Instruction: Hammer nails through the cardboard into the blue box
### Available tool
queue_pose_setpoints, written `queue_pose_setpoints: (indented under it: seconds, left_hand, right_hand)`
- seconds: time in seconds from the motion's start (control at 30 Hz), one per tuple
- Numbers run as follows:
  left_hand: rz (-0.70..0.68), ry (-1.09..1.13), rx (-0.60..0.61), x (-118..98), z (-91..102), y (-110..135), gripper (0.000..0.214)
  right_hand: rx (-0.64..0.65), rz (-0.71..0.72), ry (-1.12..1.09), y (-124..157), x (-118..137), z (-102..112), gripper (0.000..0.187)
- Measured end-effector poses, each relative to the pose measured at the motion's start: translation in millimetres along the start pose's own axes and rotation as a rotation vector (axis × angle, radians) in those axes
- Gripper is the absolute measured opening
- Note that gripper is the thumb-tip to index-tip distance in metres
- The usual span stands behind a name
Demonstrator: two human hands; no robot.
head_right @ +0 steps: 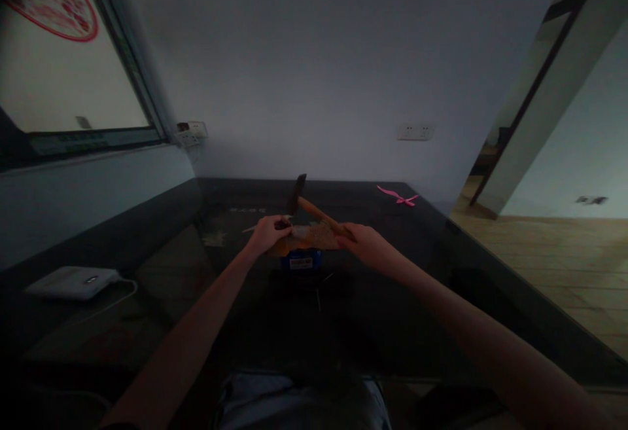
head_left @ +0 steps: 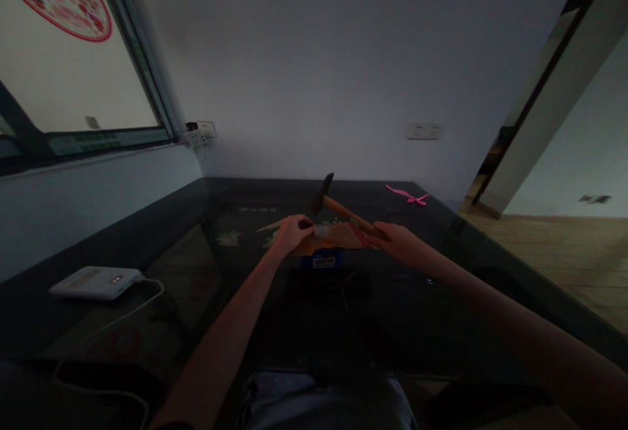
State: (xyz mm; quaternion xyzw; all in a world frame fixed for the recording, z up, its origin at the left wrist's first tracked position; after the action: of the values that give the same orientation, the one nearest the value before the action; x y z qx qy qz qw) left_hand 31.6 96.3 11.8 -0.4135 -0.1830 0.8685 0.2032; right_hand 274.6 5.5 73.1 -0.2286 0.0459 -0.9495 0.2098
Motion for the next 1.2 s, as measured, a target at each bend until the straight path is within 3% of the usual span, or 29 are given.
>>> queue_pose_setpoints:
  seconds: [0.2,0.3,0.37,0.47,0.53,0.6,0.7,0.73,0.83,0.9,1.2]
  left_hand:
    - [0.016,-0.037,0.004,1,-1.4,0,0.014]
    - [-0.019,-0.011,0.013,-6,1.8,-1,0.013]
    - [-0.093,-0.006,-0.008,-20,10.7,1,0.025]
    - [-0.241,-0.095,-0.136,-55,30.8,13,0.050]
    - [-0.279,-0.152,-0.204,-80,36.4,30,0.038]
    - [-0.317,-0.183,-0.084,-101,22.9,51,0.022]
    - [-0.353,-0.269,0.385,-115,-26.3,86,0.017]
    - [-0.272,-0.338,0.443,-112,-40.0,93,0.017]
    - [-0.058,-0.526,0.515,-100,-67.7,106,0.029]
    - [-0.002,-0.591,0.542,-94,-75.0,108,0.033]
    - [0.058,-0.658,0.570,-88,-65.1,106,0.017]
  right_hand:
    - [-0.063,0.066,-0.181,6,-1,-11,0.023]
    - [-0.080,-0.036,-0.432,15,-6,-23,0.024]
    - [-0.088,-0.127,-0.663,23,-10,-33,0.028]
    - [-0.142,-0.187,-0.958,34,-13,-48,0.030]
    - [-0.176,-0.195,-1.098,39,-15,-55,0.029]
    - [-0.200,-0.188,-1.196,42,-16,-58,0.028]
    - [-0.222,-0.172,-1.275,45,-21,-57,0.028]
    - [-0.227,-0.171,-1.289,45,-23,-57,0.029]
    - [-0.225,-0.183,-1.312,46,-27,-56,0.032]
    - [-0.220,-0.180,-1.320,46,-27,-57,0.032]
    - [-0.195,-0.180,-1.234,47,-16,-59,0.032]
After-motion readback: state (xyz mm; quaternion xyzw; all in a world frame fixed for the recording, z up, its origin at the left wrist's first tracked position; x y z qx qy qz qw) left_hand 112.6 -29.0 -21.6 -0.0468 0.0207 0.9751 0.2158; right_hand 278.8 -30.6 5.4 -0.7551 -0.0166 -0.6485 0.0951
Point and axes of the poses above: each hand's wrist, its own y-axis away from the middle knuckle, its own z-axis out of the back of the hand, x = y × z, the point moved 4 cm from there along -y, towards the middle knuckle
